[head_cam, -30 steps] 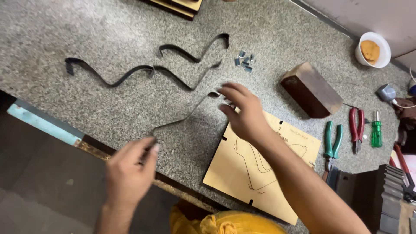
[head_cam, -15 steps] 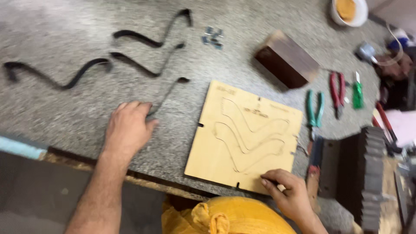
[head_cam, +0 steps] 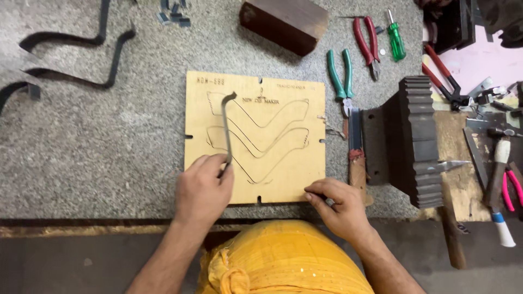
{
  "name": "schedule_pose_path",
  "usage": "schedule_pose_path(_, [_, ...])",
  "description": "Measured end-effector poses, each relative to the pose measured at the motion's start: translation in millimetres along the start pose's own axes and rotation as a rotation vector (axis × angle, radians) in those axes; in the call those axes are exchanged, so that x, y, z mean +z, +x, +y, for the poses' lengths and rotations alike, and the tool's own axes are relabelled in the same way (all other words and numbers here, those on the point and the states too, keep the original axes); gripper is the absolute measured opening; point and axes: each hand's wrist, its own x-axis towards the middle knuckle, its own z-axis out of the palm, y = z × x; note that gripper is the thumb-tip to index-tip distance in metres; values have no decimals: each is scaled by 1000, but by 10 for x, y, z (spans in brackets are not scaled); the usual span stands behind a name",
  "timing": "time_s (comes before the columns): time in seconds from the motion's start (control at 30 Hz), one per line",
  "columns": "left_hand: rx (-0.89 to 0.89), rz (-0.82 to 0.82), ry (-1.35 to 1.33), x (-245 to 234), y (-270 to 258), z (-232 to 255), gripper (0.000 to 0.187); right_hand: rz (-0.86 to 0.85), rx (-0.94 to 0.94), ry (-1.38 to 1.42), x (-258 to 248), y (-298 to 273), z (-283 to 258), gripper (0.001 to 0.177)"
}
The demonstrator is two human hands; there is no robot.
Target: The person bends metal strips using a manual press and a wooden template. They repeatedly place a metal strip into the press, operate the lever to bend it, and then check the bent strip against a wooden template to verify the shape.
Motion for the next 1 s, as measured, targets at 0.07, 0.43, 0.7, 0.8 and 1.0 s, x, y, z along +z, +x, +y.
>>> schedule_pose_path(0.07, [28, -9, 51, 138, -26, 76, 19, -11, -8, 10, -33, -28, 33, 11])
schedule_pose_path(0.43, [-419, -93, -269, 241, 41, 266, 29, -30, -129, 59, -322, -135, 258, 14])
schedule_pose_path(0.7, [440, -353, 525, 21, 274, 293, 42, -88, -63, 77, -648, -376, 499, 16])
schedule_pose_path(0.8, [477, -432, 595, 66, 345, 347, 26, -99, -80, 91, -727, -467, 550, 15])
schedule_pose_path(1.0, [390, -524, 665, 183, 338, 357, 9, -49, -174, 122, -845, -575, 658, 14])
